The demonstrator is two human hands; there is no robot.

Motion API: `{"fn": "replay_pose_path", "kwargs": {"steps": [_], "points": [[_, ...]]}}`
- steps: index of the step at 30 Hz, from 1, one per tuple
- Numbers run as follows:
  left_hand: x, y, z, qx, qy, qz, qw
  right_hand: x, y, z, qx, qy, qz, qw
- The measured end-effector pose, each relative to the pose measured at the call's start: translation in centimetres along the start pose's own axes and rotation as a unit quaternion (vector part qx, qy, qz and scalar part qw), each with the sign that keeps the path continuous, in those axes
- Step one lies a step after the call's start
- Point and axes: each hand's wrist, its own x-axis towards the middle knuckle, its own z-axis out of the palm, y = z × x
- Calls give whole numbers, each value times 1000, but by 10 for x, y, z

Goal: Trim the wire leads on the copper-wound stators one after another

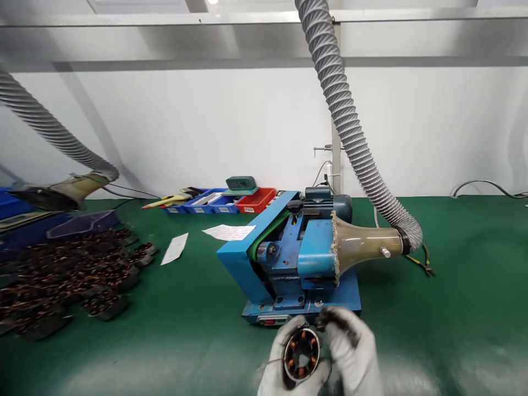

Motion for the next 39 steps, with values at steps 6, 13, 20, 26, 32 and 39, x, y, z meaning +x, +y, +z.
{"fn": "replay_pose_path", "kwargs": {"steps": [6, 13, 20, 26, 32, 39], "points": [[25, -23, 23, -133, 16, -120, 984, 6, 24, 16, -228, 31, -54, 972], [52, -26, 44, -179, 24, -162, 970, 36, 23, 18, -263, 51, -15, 963], [55, -26, 43, -111, 28, -151, 982, 40, 20, 18, -310, 28, -92, 946], [46, -16, 38, -130, 37, -154, 979, 30, 22, 16, -300, 51, -92, 948], [18, -24, 27, -106, 60, -152, 981, 4, 44, 10, -249, 94, -100, 959], [54, -18, 37, -52, 22, -133, 989, 36, 36, 16, -268, 56, -94, 957]]}}
